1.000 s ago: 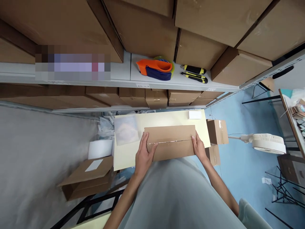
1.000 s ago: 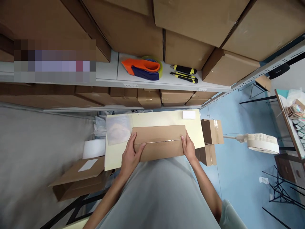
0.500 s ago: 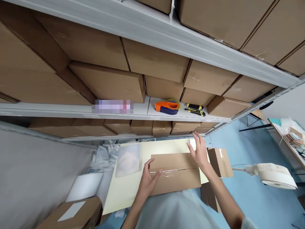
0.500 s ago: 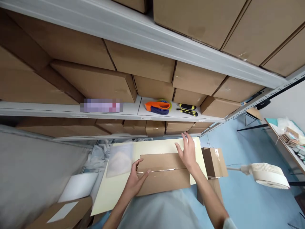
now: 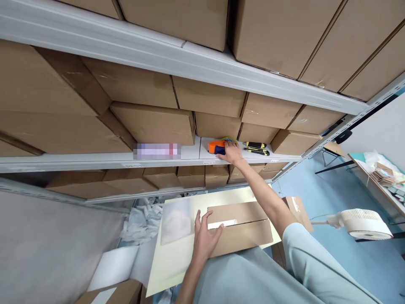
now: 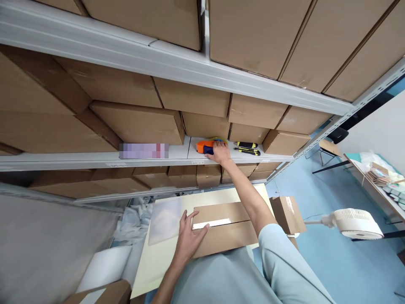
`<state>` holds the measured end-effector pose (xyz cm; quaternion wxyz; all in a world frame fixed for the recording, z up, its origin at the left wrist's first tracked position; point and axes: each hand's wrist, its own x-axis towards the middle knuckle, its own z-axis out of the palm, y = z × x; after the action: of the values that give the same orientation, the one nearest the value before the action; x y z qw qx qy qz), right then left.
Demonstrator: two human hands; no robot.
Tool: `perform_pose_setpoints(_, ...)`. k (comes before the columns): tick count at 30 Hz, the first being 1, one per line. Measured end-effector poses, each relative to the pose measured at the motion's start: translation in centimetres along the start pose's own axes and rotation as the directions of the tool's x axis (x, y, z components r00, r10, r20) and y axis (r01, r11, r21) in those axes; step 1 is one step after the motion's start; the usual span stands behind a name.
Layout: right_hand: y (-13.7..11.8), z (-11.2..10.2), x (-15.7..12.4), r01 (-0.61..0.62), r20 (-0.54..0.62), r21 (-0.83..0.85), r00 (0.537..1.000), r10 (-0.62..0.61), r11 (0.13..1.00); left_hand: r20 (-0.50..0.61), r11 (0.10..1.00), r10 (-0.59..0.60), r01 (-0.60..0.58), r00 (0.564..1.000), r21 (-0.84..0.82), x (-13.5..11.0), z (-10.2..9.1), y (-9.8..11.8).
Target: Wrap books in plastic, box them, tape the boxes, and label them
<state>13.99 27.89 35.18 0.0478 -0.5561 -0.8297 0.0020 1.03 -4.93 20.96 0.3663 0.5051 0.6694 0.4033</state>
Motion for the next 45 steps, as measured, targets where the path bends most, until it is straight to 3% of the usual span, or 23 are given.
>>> perform_pose_setpoints(3, 0.0, -0.3, -0.2, 0.008, 0.015, -0.017, 1.0, -0.008, 1.0, 0.009, 0.978, 0.17, -0.17, 0.985, 0.123, 2.6, -0.8, 3.1)
perform_pose_setpoints(6, 0.0, -1.4, -0.3, -0.002, 0.091, -0.006, 0.996, 0.002, 1.0, -0.028, 0.942, 0.321, -0.316, 0.947, 0.116, 8.0, -1.5, 7.6)
perform_pose_setpoints(9, 0.1, -2.5, -1.2, -0.005, 0.138, 0.002, 0.99, 0.004, 1.0, -0.086, 0.926, 0.377, -0.372, 0.922, 0.071, 13.1, -2.2, 12.0)
perform_pose_setpoints(12, 0.4, -3.2, -4.3, 0.016, 0.086, 0.062, 0.996, -0.022, 0.998, -0.177, 0.915, 0.403, -0.401, 0.898, 0.05, 14.5, -3.4, 14.7)
perform_pose_setpoints(14, 0.5, -3.6, -8.0, 0.057, 0.008, 0.151, 0.998, -0.059, 0.987, -0.251, 0.908, 0.413, -0.419, 0.876, 0.031, 12.9, -4.5, 15.3)
perform_pose_setpoints(17, -0.1, -4.2, -15.4, 0.095, -0.081, 0.267, 0.994, -0.076, 0.959, -0.304, 0.913, 0.382, -0.408, 0.872, -0.023, 7.9, -5.9, 15.3)
perform_pose_setpoints(22, -1.8, -5.0, -27.4, 0.116, -0.06, 0.43, 0.993, -0.1, 0.895, -0.251, 0.94, 0.31, -0.335, 0.917, -0.064, -0.9, -7.2, 14.6)
perform_pose_setpoints(26, -2.7, -4.4, -32.9, 0.128, -0.041, 0.451, 0.992, -0.122, 0.883, -0.182, 0.966, 0.254, -0.259, 0.95, -0.007, -4.9, -7.5, 13.3)
perform_pose_setpoints(31, -2.7, -3.4, -35.8, 0.219, -0.144, 0.382, 0.974, -0.176, 0.898, -0.188, 0.935, 0.354, -0.35, 0.916, 0.059, -6.5, -7.9, 12.5)
perform_pose_setpoints(35, -2.5, -3.8, -36.4, 0.279, -0.203, 0.307, 0.953, -0.224, 0.91, -0.161, 0.833, 0.553, -0.533, 0.818, 0.151, -6.1, -8.3, 13.0)
perform_pose_setpoints(38, -2.6, -4.6, -36.5, 0.341, -0.249, 0.278, 0.929, -0.275, 0.898, -0.148, 0.773, 0.632, -0.608, 0.76, 0.179, -6.0, -8.5, 13.4)
perform_pose_setpoints(41, -2.7, -5.4, -36.7, 0.378, -0.251, 0.271, 0.916, -0.314, 0.885, -0.125, 0.757, 0.651, -0.63, 0.748, 0.171, -6.5, -8.8, 13.7)
perform_pose_setpoints(45, -2.9, -6.5, -36.7, 0.42, -0.228, 0.281, 0.902, -0.366, 0.863, -0.081, 0.769, 0.636, -0.622, 0.768, 0.147, -7.1, -9.2, 13.8)
